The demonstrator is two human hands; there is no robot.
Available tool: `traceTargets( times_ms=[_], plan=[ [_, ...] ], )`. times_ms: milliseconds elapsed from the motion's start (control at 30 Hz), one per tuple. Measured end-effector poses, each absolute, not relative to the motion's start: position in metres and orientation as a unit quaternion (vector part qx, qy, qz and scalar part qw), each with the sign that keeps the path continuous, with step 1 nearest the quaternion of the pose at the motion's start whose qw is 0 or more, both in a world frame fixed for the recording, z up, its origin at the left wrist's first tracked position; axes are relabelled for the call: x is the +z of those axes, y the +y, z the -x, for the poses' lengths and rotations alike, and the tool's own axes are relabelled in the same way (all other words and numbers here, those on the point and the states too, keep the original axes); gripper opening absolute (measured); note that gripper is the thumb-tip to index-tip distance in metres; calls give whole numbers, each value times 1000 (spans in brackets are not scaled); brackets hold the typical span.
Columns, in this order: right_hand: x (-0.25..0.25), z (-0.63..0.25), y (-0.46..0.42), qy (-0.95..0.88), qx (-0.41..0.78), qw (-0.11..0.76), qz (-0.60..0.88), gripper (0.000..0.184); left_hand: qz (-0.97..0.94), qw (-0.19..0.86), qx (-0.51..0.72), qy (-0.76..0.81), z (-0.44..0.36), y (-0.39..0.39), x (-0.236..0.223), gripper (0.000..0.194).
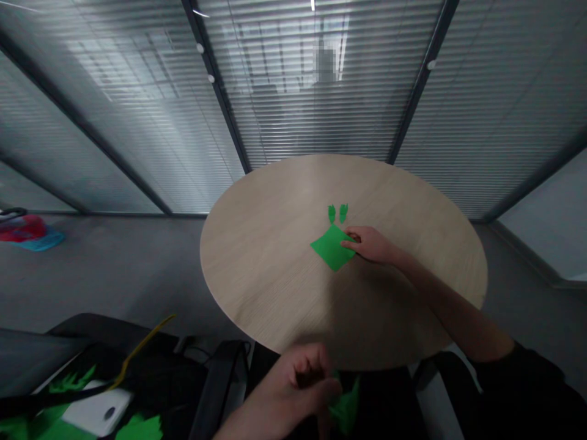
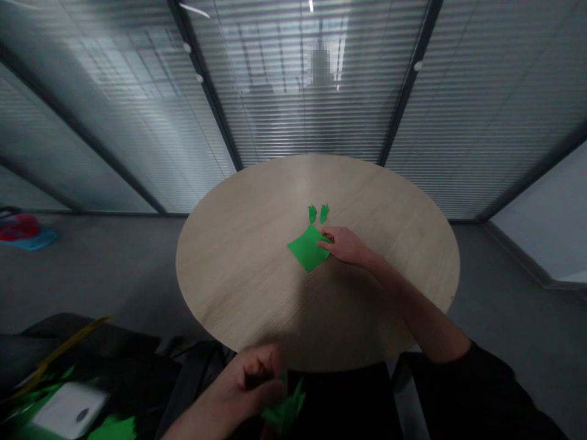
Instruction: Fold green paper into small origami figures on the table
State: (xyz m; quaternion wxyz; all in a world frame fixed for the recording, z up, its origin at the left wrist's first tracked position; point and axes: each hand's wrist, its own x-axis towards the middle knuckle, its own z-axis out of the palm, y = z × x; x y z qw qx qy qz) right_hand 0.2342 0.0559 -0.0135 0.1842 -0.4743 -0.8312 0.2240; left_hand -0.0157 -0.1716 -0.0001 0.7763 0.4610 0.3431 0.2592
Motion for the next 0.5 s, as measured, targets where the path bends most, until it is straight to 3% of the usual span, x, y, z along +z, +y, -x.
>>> traceTargets(
  times_ms=[267,500],
  plan=[
    [-15,-235,58,-834,213,181,476,18,-606,718,73,334,49,-181,-19,13],
    [-14,-236,57,-835,213,180,475,19,-557,741,34,374,102,-189,-25,29]
  ],
)
